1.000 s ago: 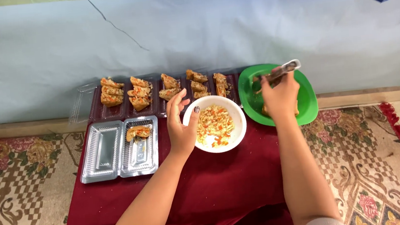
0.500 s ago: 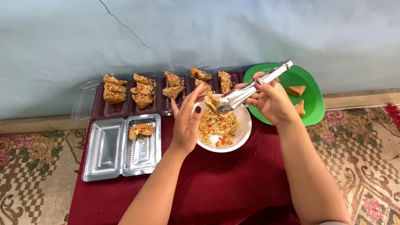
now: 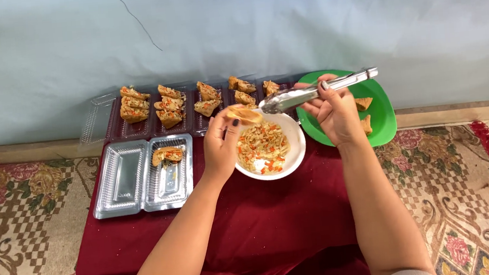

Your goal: A person uses metal tongs to pick up fried snacks, dip them into a bowl of shredded toppings, and place them into clear plastic containers for packaging.

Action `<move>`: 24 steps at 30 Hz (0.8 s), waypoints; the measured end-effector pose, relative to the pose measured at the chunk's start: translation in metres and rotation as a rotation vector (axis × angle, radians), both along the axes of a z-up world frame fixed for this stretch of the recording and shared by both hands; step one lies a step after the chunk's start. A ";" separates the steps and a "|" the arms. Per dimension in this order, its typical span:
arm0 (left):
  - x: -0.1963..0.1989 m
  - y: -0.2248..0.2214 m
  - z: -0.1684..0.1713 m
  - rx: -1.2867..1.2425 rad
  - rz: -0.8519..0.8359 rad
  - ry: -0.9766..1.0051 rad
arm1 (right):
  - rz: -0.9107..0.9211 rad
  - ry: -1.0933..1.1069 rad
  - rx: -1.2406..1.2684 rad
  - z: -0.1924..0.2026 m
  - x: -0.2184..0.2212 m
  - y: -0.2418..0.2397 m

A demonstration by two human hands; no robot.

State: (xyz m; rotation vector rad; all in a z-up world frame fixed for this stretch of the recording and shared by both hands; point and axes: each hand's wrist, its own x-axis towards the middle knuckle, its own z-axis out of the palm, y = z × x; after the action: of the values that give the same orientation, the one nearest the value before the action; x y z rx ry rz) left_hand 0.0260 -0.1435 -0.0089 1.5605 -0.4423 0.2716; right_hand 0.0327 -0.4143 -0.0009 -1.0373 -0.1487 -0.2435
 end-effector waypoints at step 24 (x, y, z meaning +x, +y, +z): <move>0.012 -0.007 -0.025 -0.525 -0.016 0.147 | 0.001 -0.360 -0.849 0.032 -0.050 0.089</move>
State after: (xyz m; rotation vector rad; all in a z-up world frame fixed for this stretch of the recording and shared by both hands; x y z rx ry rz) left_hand 0.0376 -0.1501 -0.0340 1.0538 -0.2412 0.2354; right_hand -0.0172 -0.3253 0.0309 -1.8284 -0.6148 -0.3786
